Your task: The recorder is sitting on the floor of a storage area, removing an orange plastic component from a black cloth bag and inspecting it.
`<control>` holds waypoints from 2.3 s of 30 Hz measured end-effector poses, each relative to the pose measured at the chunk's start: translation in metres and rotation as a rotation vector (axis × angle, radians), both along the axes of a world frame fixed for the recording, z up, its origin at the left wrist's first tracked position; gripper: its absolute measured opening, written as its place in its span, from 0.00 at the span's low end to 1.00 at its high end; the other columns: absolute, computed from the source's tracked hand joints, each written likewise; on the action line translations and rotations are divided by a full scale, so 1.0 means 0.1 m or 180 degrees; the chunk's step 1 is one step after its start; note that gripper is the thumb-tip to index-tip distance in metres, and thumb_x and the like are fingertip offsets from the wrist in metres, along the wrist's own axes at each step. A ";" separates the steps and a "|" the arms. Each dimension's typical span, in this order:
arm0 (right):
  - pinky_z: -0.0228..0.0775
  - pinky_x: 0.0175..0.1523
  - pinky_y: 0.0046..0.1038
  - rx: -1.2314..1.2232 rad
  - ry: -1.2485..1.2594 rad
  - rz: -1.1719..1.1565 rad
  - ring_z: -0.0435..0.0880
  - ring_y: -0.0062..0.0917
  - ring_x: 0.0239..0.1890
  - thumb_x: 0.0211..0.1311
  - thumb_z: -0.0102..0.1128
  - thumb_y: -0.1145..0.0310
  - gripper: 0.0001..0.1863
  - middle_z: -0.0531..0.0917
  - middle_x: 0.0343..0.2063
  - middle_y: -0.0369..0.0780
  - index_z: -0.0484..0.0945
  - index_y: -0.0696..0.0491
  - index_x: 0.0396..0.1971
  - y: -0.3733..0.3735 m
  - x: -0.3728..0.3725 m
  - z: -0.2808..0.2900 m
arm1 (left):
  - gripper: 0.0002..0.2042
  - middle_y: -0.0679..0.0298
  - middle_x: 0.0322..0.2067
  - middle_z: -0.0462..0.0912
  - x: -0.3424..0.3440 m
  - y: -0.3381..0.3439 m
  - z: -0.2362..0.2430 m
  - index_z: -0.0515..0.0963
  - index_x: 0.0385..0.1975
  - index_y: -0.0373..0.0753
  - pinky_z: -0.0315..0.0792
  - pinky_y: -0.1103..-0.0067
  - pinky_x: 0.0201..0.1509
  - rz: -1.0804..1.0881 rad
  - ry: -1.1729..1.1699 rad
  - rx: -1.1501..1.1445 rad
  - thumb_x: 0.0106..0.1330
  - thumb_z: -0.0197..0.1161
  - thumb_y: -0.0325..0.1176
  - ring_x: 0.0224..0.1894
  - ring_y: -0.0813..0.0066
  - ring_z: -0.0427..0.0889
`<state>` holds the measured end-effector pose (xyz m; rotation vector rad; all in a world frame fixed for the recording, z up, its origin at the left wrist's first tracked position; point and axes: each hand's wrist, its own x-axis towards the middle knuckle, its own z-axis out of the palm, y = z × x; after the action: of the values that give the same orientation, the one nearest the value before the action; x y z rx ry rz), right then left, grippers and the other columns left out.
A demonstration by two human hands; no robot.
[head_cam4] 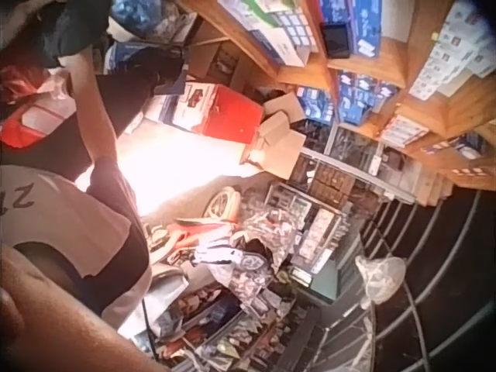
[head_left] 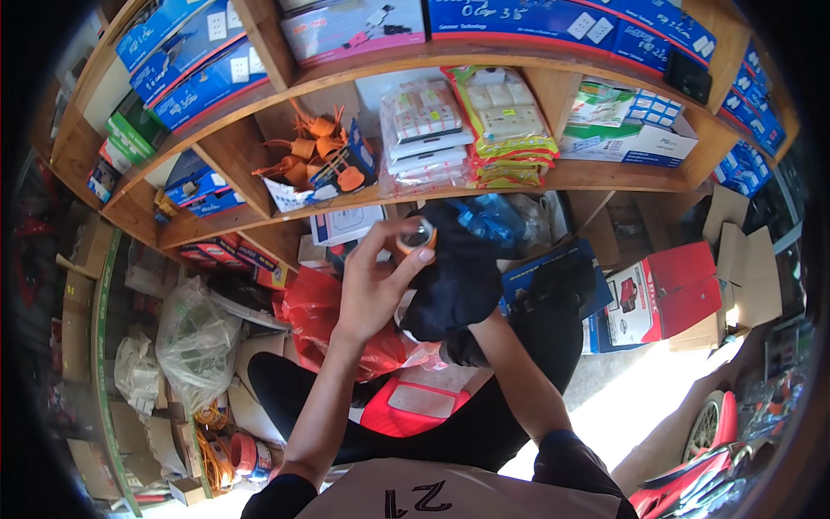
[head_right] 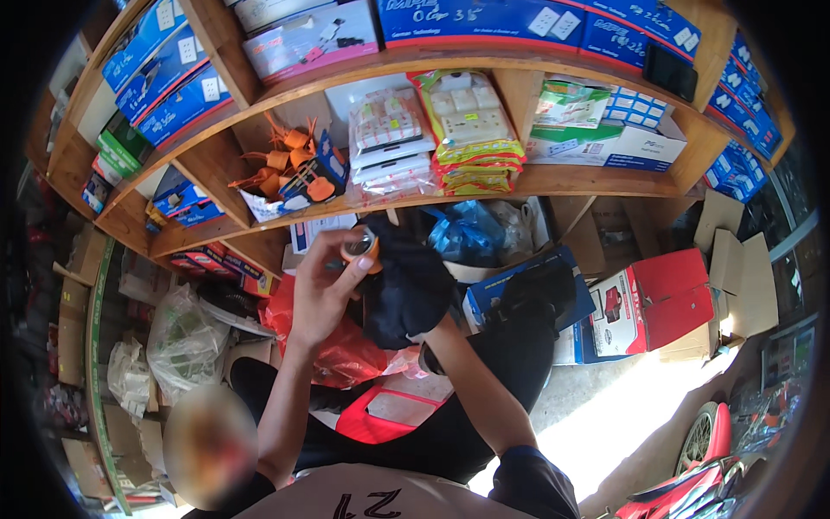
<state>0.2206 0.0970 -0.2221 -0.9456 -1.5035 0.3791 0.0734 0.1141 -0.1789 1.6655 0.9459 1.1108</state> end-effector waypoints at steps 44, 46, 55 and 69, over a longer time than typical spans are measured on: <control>0.76 0.51 0.31 -0.0514 -0.0273 -0.0390 0.84 0.36 0.47 0.67 0.58 0.68 0.15 0.83 0.44 0.46 0.76 0.60 0.49 0.17 0.06 -0.15 | 0.16 0.56 0.48 0.72 0.23 -0.01 -0.31 0.83 0.50 0.40 0.65 0.66 0.60 0.1405 0.0706 0.1117 0.68 0.69 0.40 0.56 0.59 0.70; 0.78 0.48 0.32 -0.0101 -0.0552 -0.0482 0.86 0.34 0.45 0.68 0.58 0.67 0.14 0.84 0.44 0.44 0.78 0.60 0.47 0.14 0.10 -0.14 | 0.20 0.58 0.40 0.78 0.32 -0.09 -0.33 0.79 0.56 0.35 0.74 0.74 0.45 0.1268 0.0386 0.0475 0.74 0.62 0.43 0.43 0.70 0.79; 0.77 0.46 0.27 0.0490 -0.0489 -0.0368 0.84 0.27 0.40 0.66 0.60 0.75 0.15 0.84 0.39 0.40 0.77 0.59 0.51 0.08 0.09 -0.14 | 0.28 0.58 0.54 0.80 0.35 -0.04 -0.35 0.63 0.71 0.31 0.71 0.78 0.60 0.0004 -0.1225 -0.0544 0.81 0.49 0.46 0.54 0.77 0.78; 0.74 0.53 0.31 -0.0609 0.0756 0.0350 0.83 0.32 0.48 0.69 0.58 0.69 0.14 0.83 0.44 0.43 0.77 0.56 0.52 0.07 -0.14 -0.14 | 0.24 0.53 0.69 0.61 0.13 0.04 -0.24 0.66 0.73 0.45 0.45 0.65 0.77 0.0136 0.0320 0.0827 0.79 0.50 0.43 0.73 0.57 0.58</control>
<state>0.2070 0.1045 -0.2365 -0.9330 -1.3205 0.7010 0.0863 0.1181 -0.2030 1.9341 0.9351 1.2300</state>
